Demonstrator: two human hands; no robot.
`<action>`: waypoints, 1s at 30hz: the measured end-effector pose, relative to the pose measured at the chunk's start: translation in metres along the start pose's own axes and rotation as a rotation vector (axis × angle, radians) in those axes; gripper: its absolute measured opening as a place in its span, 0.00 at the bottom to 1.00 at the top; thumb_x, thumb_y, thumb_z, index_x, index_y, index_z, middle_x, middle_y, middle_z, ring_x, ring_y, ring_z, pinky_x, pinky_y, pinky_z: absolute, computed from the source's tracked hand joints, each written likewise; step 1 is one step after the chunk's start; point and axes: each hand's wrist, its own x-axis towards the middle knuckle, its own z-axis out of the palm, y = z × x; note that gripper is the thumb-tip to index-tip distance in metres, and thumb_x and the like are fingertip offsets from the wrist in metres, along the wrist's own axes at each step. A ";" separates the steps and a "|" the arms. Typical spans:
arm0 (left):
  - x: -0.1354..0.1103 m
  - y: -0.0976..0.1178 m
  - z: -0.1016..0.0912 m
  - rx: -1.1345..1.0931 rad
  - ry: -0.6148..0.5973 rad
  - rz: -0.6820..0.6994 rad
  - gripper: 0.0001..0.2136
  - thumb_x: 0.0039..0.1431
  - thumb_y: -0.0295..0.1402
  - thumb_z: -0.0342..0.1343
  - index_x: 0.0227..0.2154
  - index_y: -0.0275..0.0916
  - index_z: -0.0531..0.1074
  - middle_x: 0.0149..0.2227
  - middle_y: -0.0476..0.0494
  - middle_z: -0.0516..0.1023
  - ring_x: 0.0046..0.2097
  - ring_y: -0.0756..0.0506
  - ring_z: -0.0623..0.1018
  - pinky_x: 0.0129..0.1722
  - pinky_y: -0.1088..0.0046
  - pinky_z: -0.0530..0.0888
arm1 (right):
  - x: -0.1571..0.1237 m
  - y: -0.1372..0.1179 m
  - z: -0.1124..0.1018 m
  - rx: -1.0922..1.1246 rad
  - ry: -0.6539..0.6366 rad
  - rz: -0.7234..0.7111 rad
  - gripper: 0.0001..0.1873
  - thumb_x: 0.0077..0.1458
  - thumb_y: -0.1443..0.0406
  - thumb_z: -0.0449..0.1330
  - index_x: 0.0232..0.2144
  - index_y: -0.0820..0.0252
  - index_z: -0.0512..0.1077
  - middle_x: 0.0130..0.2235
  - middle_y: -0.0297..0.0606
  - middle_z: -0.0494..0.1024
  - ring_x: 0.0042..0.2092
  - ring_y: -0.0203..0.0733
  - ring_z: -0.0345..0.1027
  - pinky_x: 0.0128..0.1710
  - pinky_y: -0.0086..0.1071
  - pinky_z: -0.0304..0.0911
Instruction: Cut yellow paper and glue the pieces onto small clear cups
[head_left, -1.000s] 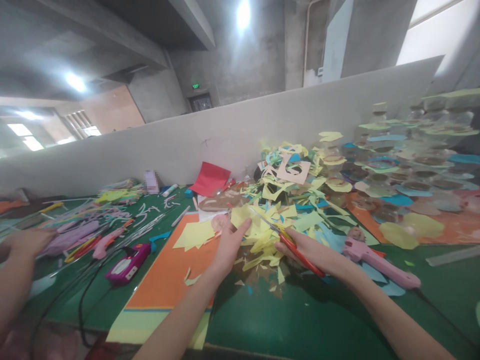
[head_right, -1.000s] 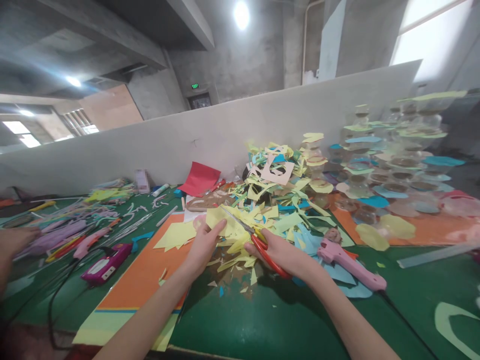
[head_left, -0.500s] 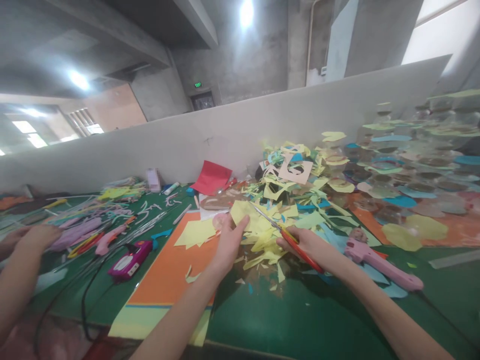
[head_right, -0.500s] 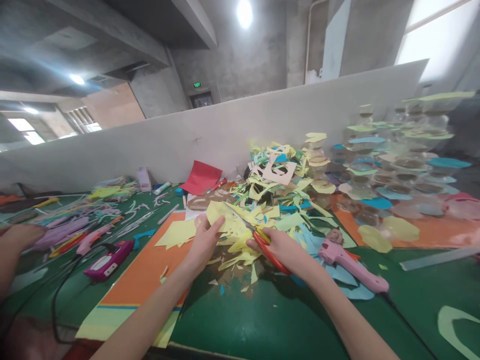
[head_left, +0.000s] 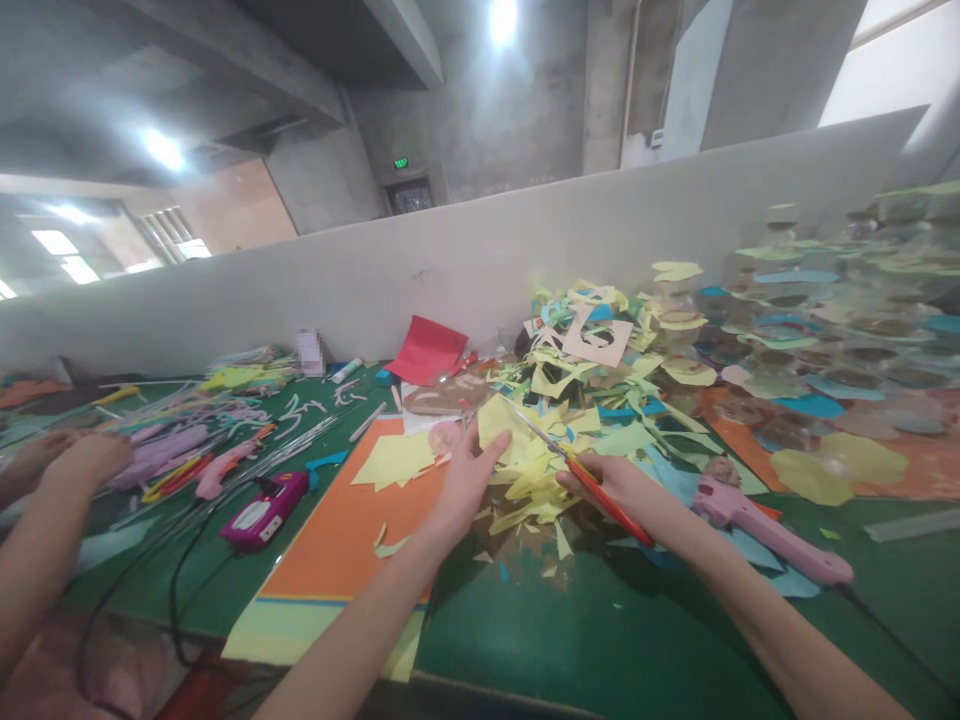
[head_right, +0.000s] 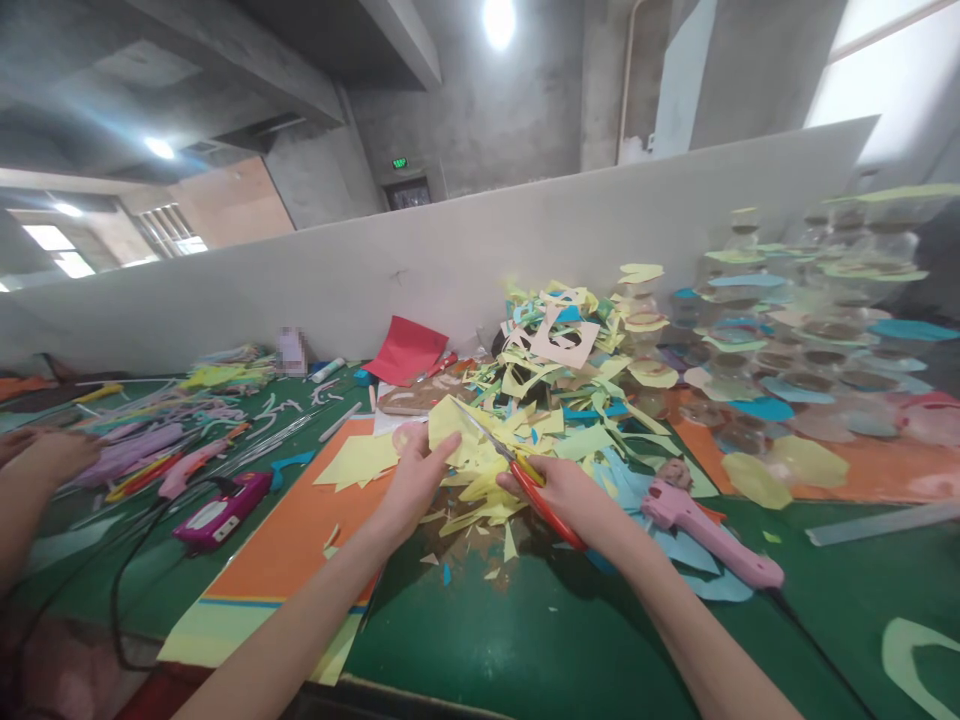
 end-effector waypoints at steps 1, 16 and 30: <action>0.000 0.000 0.000 0.008 -0.003 0.001 0.21 0.54 0.42 0.63 0.49 0.39 0.73 0.47 0.40 0.82 0.48 0.39 0.80 0.50 0.61 0.75 | 0.000 0.000 0.000 0.004 -0.003 0.004 0.27 0.53 0.39 0.53 0.24 0.55 0.60 0.23 0.29 0.65 0.26 0.38 0.58 0.27 0.31 0.51; -0.001 -0.002 -0.001 0.074 -0.032 0.011 0.22 0.57 0.41 0.61 0.52 0.39 0.71 0.52 0.39 0.78 0.49 0.39 0.79 0.45 0.65 0.77 | 0.003 0.006 0.002 -0.046 0.058 -0.025 0.26 0.51 0.40 0.55 0.22 0.55 0.60 0.22 0.29 0.64 0.26 0.38 0.57 0.26 0.31 0.50; 0.002 -0.001 -0.003 0.257 0.053 0.067 0.21 0.57 0.41 0.58 0.52 0.40 0.70 0.53 0.40 0.76 0.55 0.39 0.75 0.51 0.64 0.73 | 0.005 0.008 0.003 -0.054 0.026 -0.028 0.25 0.54 0.41 0.54 0.24 0.55 0.59 0.24 0.29 0.65 0.27 0.39 0.59 0.27 0.31 0.50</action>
